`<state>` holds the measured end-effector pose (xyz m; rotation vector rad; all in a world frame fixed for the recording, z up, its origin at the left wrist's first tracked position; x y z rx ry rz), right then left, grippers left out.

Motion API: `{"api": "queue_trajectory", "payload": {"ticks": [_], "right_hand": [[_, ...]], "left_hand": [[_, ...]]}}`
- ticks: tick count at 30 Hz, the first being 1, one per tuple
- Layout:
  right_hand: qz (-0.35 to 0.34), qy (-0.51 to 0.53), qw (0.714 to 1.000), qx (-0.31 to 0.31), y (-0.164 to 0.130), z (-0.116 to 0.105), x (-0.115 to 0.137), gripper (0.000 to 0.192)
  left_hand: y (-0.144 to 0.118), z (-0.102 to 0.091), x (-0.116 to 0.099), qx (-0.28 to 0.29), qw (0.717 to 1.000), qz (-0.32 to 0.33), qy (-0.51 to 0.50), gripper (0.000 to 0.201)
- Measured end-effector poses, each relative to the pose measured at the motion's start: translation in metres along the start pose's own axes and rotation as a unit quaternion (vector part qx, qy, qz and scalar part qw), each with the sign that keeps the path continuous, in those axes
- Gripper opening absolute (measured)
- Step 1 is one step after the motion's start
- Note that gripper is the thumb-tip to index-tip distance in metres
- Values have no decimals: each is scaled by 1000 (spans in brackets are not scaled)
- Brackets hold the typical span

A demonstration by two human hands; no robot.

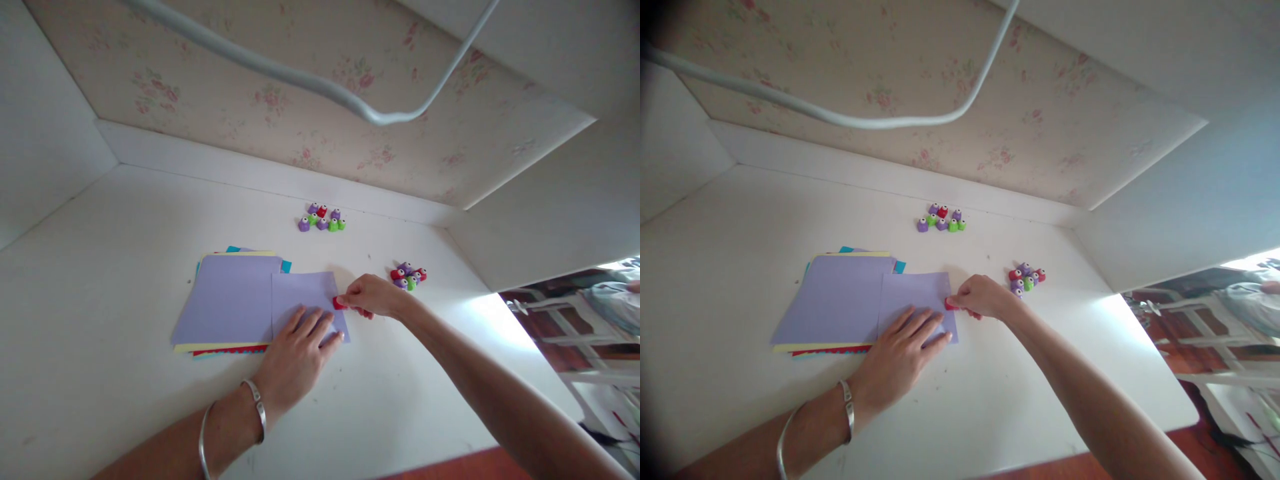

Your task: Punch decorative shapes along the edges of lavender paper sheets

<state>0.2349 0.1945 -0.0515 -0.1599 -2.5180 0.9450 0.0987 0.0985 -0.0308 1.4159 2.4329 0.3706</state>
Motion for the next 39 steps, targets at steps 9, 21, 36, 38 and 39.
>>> {"api": "queue_trajectory", "payload": {"ticks": [9,21,36,38,39], "right_hand": [[25,20,999,-9,-4,-1,1,44],[24,19,1000,-2,-3,0,1,43],[-48,-64,992,-94,-28,-18,22,39],[-61,-79,987,-129,-33,-26,24,31],[-67,-81,984,-144,-35,-28,23,28]], "left_hand": [[1,3,0,7,1000,2,5,34],[2,1,-3,5,1000,13,25,34],[-2,3,-2,-1,1000,16,26,37],[-2,1,-2,-6,999,14,30,37],[-3,-1,-2,-8,999,12,32,37]]}}
Point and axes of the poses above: each hand's wrist, its own y-axis towards the middle knuckle, its own z-axis out of the palm, x = y × z, the point moved 10 cm from there along y, towards the middle knuckle, and after that the axes turned 7 degrees about z, right-handed, at the moved point
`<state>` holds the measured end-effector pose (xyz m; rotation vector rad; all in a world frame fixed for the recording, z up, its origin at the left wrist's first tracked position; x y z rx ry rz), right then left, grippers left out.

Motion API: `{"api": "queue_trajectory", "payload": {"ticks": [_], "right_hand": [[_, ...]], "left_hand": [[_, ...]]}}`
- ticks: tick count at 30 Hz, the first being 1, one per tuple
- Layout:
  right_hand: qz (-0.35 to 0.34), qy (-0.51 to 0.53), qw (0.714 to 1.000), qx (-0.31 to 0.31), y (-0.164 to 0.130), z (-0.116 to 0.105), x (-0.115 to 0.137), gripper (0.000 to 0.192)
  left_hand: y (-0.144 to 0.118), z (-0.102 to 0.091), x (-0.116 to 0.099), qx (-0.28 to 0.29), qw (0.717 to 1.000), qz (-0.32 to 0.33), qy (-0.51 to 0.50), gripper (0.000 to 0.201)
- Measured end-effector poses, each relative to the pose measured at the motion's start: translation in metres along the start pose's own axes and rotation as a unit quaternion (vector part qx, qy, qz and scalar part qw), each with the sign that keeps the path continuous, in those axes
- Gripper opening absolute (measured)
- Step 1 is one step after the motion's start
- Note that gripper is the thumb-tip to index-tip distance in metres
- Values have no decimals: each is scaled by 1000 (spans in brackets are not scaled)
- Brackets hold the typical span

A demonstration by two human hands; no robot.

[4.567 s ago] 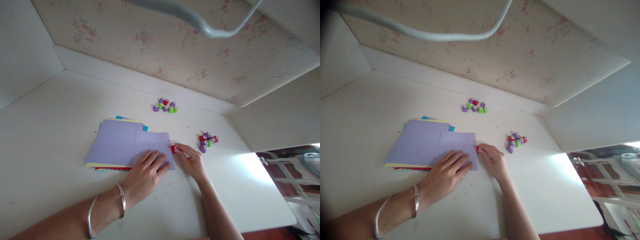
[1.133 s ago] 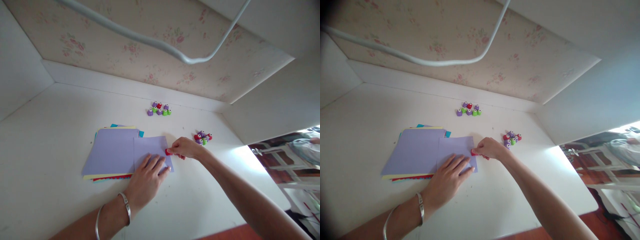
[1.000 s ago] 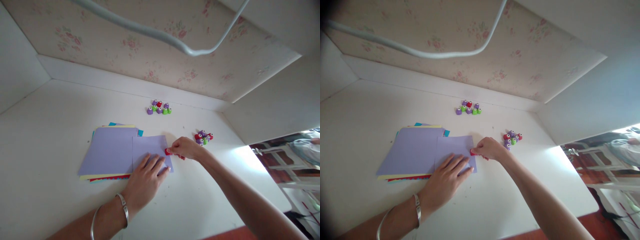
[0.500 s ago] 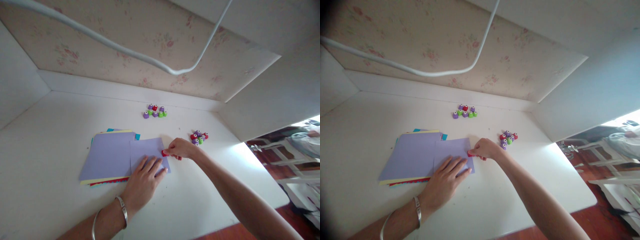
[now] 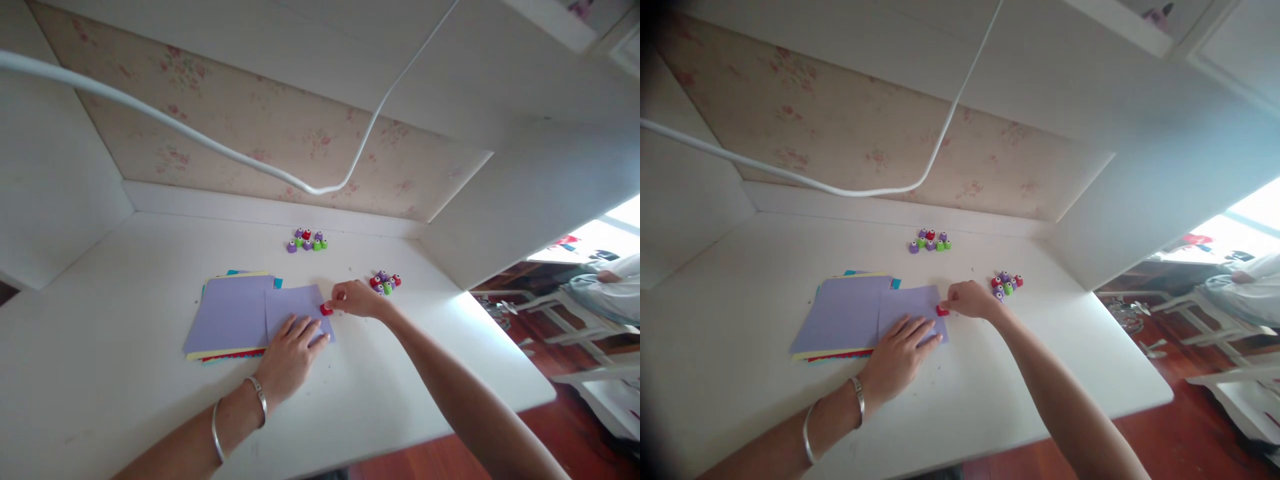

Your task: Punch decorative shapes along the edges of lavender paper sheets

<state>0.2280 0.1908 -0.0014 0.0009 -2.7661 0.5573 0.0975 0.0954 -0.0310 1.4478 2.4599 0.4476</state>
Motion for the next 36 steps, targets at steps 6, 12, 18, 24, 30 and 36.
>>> {"api": "queue_trajectory", "payload": {"ticks": [6,12,18,24,30,36], "right_hand": [[-113,-19,992,-59,-18,10,6,46],[-107,14,988,-108,-29,21,-12,24],[-90,87,980,-154,-38,11,-44,26],[12,349,923,-160,-45,13,-92,40],[62,632,764,-114,-53,35,-110,55],[73,655,741,-131,-64,43,-123,56]], "left_hand": [[-2,-4,3,0,1000,-21,12,34],[-3,1,3,22,999,-22,10,35],[-3,3,4,25,999,-25,6,35],[-3,1,4,16,1000,-25,6,35],[-4,0,2,-10,1000,-14,0,36],[-3,1,-1,-19,1000,-2,-15,40]]}}
Point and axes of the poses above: each hand's wrist, its own y-axis towards the middle knuckle, its own z-axis out of the palm, x = y × z, the point moved 10 cm from there along y, towards the middle knuckle, and after that the axes turned 7 degrees about z, right-handed, at the moved point
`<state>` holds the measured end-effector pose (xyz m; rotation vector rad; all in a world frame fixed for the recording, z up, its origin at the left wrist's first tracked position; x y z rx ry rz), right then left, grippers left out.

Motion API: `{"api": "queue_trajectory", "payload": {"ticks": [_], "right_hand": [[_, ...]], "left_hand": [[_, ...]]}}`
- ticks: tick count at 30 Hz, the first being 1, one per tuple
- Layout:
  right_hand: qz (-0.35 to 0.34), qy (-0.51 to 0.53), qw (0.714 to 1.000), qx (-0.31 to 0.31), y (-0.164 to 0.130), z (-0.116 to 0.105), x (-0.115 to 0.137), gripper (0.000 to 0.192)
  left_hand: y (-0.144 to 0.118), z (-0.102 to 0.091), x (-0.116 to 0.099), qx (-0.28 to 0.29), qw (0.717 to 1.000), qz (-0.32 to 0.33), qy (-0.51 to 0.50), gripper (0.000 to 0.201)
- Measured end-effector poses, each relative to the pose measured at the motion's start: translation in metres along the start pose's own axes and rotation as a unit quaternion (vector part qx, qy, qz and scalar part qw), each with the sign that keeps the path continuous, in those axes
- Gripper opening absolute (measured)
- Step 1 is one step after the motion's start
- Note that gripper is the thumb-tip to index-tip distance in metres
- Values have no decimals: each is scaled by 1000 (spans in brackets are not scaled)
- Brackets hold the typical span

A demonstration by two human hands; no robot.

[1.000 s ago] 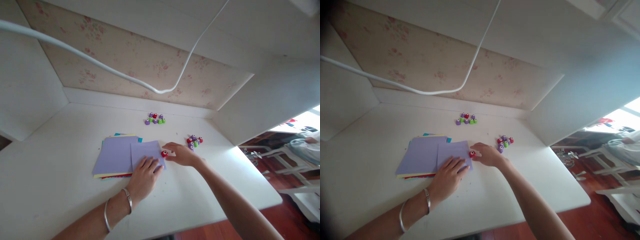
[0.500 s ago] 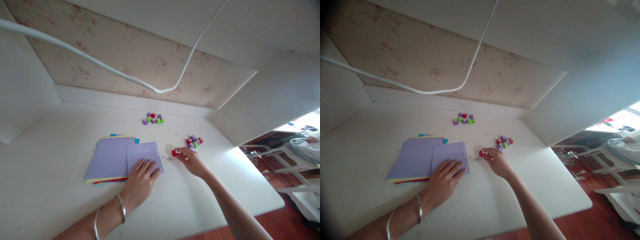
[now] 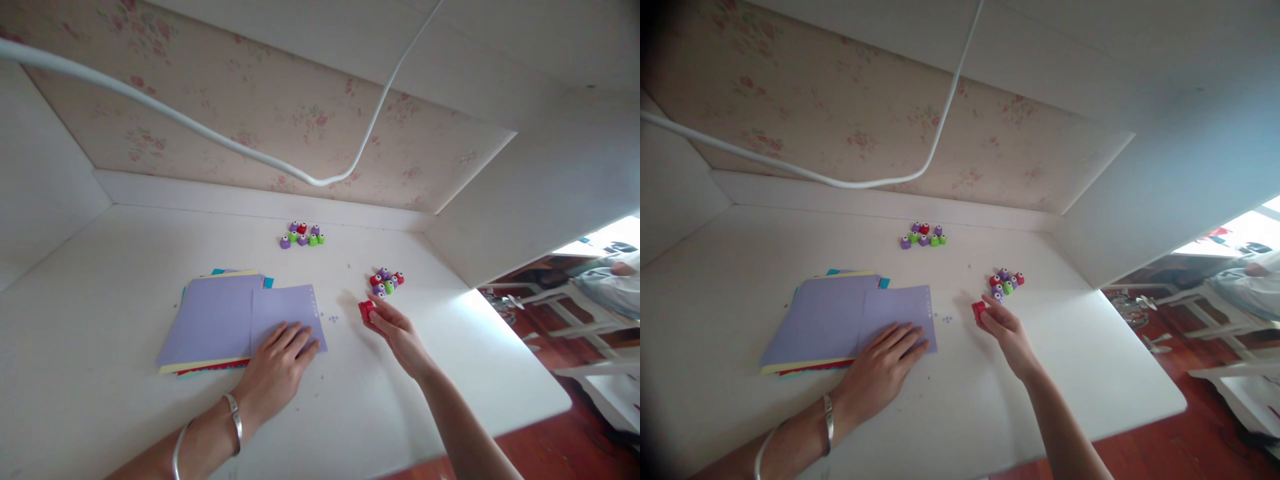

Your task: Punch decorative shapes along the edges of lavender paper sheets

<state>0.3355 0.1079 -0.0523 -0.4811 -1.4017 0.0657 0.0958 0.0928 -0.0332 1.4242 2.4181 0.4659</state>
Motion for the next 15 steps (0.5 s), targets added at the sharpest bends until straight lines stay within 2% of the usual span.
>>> {"api": "queue_trajectory", "payload": {"ticks": [2,7,9,13,15], "right_hand": [[-1,4,1000,-8,-3,-7,-2,56],[25,43,999,-19,-10,-24,-9,38],[25,42,998,-26,-12,-29,-10,37],[-7,-20,998,-52,-13,-45,-7,48],[-29,-90,991,-99,-10,-62,-4,53]], "left_hand": [[1,1,0,6,1000,-2,-4,41],[2,3,-1,19,1000,5,-3,42],[2,4,-1,22,1000,3,-3,41],[2,5,-2,18,1000,2,-7,39],[2,5,-2,9,1000,4,-10,37]]}}
Point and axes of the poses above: each hand's wrist, its own y-axis towards the middle knuckle, its own z-axis out of the palm, x = y × z, the point moved 10 cm from there along y, towards the middle knuckle, and after that the axes turned 7 degrees about z, right-handed, at the moved point
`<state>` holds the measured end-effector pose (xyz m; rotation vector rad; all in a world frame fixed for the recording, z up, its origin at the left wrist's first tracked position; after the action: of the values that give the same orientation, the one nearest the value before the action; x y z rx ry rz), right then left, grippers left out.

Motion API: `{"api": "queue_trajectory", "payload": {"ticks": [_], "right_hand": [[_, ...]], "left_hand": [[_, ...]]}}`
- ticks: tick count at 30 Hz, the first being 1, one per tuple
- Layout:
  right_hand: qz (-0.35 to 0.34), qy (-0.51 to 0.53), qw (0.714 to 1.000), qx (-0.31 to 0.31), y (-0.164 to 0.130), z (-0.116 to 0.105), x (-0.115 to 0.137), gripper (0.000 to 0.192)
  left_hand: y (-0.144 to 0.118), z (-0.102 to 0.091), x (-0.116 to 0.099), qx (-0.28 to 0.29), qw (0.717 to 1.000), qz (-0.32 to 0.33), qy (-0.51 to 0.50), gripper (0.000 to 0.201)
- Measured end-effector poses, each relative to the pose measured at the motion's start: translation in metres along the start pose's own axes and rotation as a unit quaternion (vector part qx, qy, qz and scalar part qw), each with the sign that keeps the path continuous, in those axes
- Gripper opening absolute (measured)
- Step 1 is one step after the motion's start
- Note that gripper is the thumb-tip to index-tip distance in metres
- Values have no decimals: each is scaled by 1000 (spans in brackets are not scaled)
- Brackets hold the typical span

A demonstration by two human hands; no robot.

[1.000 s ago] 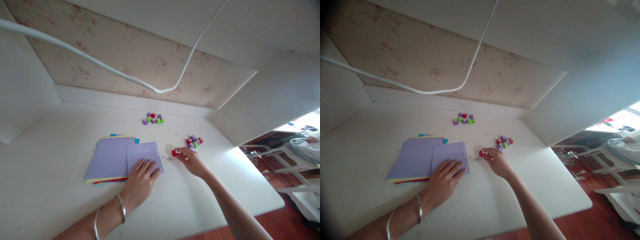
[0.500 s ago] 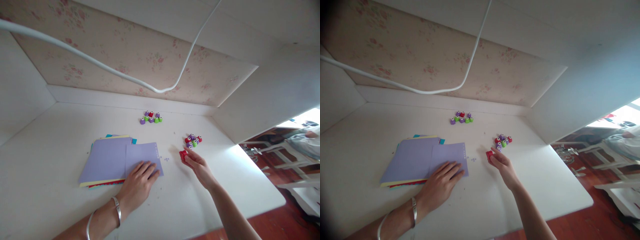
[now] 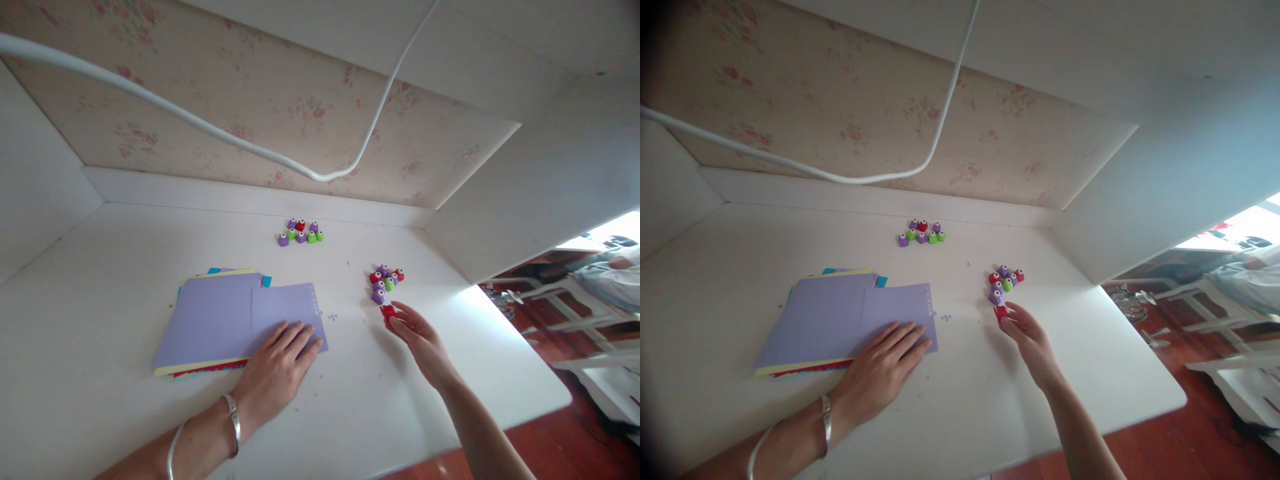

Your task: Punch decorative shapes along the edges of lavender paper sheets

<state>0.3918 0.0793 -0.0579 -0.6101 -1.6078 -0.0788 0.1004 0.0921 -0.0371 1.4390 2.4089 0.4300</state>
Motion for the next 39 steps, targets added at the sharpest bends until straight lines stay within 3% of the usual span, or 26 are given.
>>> {"api": "queue_trajectory", "payload": {"ticks": [4,7,14,18,24,29,31,34,39], "right_hand": [[-36,-154,981,-111,16,-42,0,50],[-68,-235,959,-146,26,-57,9,47],[-118,-352,916,-150,39,-38,34,35],[-105,-365,913,-150,45,-31,32,34],[-90,-336,925,-152,50,-43,23,46],[-91,-280,927,-231,39,-56,31,47],[-111,-259,931,-234,33,-42,42,45],[-177,-248,940,-152,33,10,65,39],[-263,-384,885,15,56,114,97,27]], "left_hand": [[1,-2,-1,-11,1000,3,-4,32],[2,-4,-2,-14,1000,13,-1,29],[2,-3,-2,-11,1000,4,1,29],[1,-5,-2,-17,1000,1,7,30],[4,-11,-2,-26,1000,-3,17,26],[6,-13,-3,-36,999,-6,7,25],[6,-11,-2,-34,999,-6,7,25],[3,-9,-1,-35,999,-13,18,30],[0,-10,0,-41,998,-20,41,34]]}}
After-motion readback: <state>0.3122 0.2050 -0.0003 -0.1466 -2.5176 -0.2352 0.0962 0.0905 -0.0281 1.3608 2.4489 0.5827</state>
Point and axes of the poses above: each hand's wrist, its own y-axis towards the middle knuckle, its own z-axis out of the palm, x = y × z, the point moved 10 cm from there along y, towards the middle knuckle, and after that the axes turned 7 degrees about z, right-handed, at the moved point
